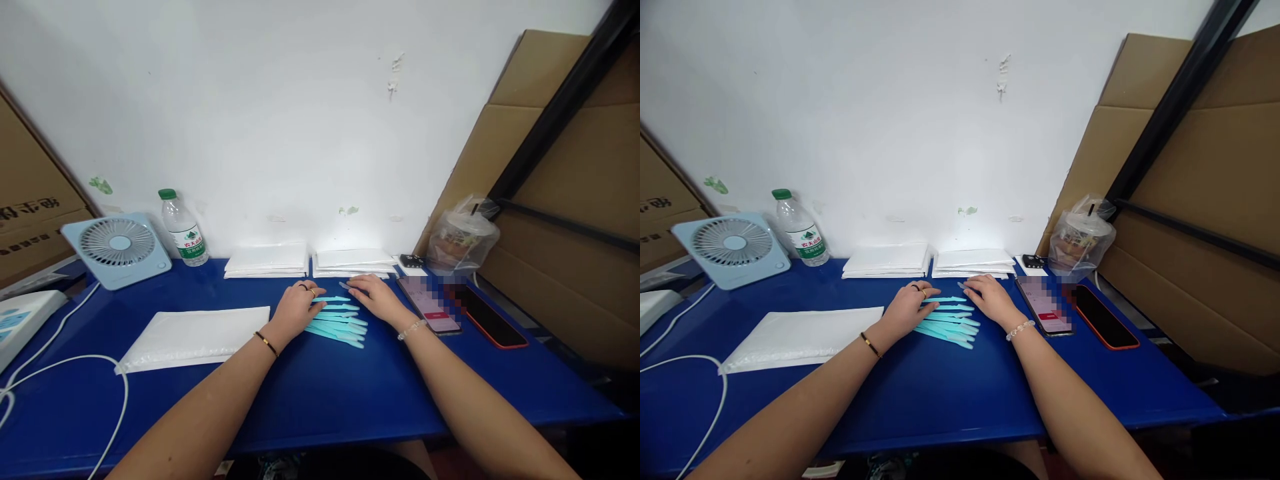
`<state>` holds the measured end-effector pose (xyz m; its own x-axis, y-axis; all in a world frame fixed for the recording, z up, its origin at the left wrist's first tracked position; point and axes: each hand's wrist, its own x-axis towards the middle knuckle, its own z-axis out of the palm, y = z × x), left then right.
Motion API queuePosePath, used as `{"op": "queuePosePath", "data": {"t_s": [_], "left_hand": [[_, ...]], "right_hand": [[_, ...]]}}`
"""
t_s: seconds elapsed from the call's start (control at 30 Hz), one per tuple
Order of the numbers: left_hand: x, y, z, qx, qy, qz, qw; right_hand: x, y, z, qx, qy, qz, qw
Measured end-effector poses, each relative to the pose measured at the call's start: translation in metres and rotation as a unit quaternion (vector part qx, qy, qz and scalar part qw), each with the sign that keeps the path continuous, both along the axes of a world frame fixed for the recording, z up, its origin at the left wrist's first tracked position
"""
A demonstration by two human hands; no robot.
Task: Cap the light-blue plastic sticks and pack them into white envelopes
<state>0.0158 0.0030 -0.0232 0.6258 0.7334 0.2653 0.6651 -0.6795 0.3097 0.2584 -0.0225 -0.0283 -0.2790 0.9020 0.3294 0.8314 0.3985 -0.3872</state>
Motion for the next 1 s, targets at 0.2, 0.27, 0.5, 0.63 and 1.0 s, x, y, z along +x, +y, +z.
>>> {"op": "queuePosePath", "data": {"t_s": [0.2,0.27,0.5,0.63,1.0], "left_hand": [[0.007,-0.023,-0.007,-0.067,0.104,-0.033,0.992],[0.009,-0.027,-0.009,-0.084,0.12,-0.032,0.989],[0.009,-0.026,-0.007,-0.098,0.133,-0.031,0.986],[0.01,-0.025,-0.011,-0.092,0.138,-0.031,0.986],[0.009,-0.023,-0.011,-0.101,0.147,-0.037,0.983]], "right_hand": [[0.017,-0.002,-0.001,-0.089,-0.078,-0.003,0.993],[0.027,-0.009,0.005,-0.121,-0.082,0.012,0.989],[0.032,-0.019,0.016,-0.178,-0.103,0.052,0.977],[0.022,-0.017,0.013,-0.188,-0.107,0.058,0.974],[0.004,-0.019,0.009,-0.238,-0.067,0.057,0.967]]}}
